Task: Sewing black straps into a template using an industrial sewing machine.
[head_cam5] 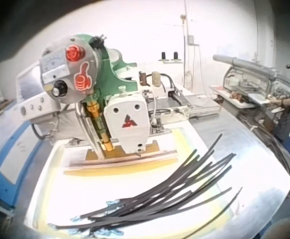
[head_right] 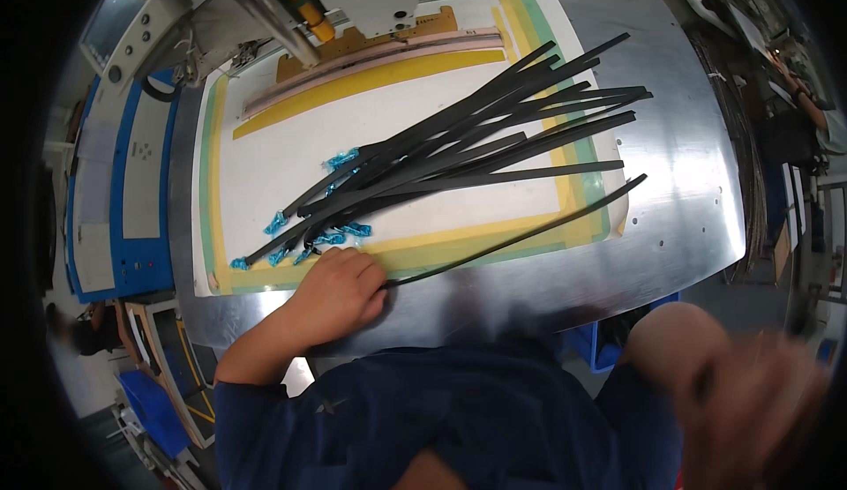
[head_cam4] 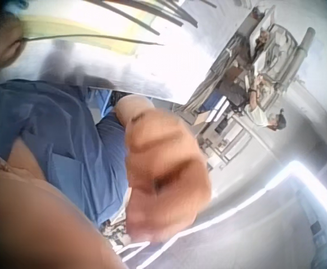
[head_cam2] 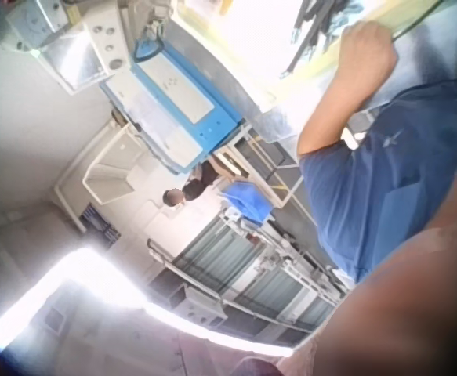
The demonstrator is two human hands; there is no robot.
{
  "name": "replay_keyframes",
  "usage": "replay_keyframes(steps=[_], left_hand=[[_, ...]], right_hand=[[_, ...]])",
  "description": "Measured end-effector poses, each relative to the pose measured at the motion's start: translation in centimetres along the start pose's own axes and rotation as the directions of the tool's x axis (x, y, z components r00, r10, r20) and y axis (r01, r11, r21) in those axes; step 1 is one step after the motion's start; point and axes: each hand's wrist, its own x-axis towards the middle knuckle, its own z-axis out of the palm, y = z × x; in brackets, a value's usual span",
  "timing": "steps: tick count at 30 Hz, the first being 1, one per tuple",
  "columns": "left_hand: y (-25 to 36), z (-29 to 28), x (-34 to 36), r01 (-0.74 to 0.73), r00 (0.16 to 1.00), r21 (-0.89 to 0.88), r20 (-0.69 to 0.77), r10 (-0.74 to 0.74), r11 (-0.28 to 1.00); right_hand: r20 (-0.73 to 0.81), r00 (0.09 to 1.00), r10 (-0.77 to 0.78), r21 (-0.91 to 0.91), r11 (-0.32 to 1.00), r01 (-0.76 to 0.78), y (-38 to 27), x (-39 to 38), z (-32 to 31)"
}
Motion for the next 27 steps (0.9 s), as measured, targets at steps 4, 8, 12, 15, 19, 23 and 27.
replay_keyframes(steps=[4, 8, 12, 15, 19, 23, 27], left_hand=[[-2.7, -1.6, -3.5, 0.125, 0.984, -0.086, -0.119, -0.135, 0.988], [-4.5, -7.4, -4.1, 0.257, 0.945, -0.347, -0.103, -0.309, 0.902], [-9.7, -9.5, -5.8, 0.296, 0.898, -0.547, -0.120, -0.424, 0.783], [-15.3, -10.5, -6.7, 0.310, 0.799, -0.717, -0.159, -0.580, 0.625], [-20.7, -11.4, -8.0, 0.339, 0.789, -0.829, -0.008, -0.615, 0.445], [-25.8, -10.4, -9.4, 0.234, 0.744, -0.941, 0.012, -0.668, 0.244], [-29.7, -10.1, -11.2, 0.068, 0.728, -0.993, -0.017, -0.686, 0.098]], right_hand=[[-0.348, 0.612, 0.710, -0.576, 0.353, -0.738, 5.9, -3.9, -1.6], [-0.241, 0.494, 0.835, -0.823, 0.094, -0.560, 12.7, -8.8, 1.4], [-0.320, 0.541, 0.778, -0.910, -0.092, -0.405, 16.5, -8.6, 0.6], [-0.277, 0.388, 0.879, -0.924, -0.133, -0.359, 18.6, -7.1, -1.6], [-0.225, 0.382, 0.896, -0.953, -0.121, -0.278, 21.0, -8.5, -1.0], [-0.369, 0.360, 0.857, -0.910, -0.255, -0.327, 22.7, -9.6, -0.4], [-0.339, 0.519, 0.784, -0.935, -0.220, -0.277, 23.1, -12.1, 0.0]])
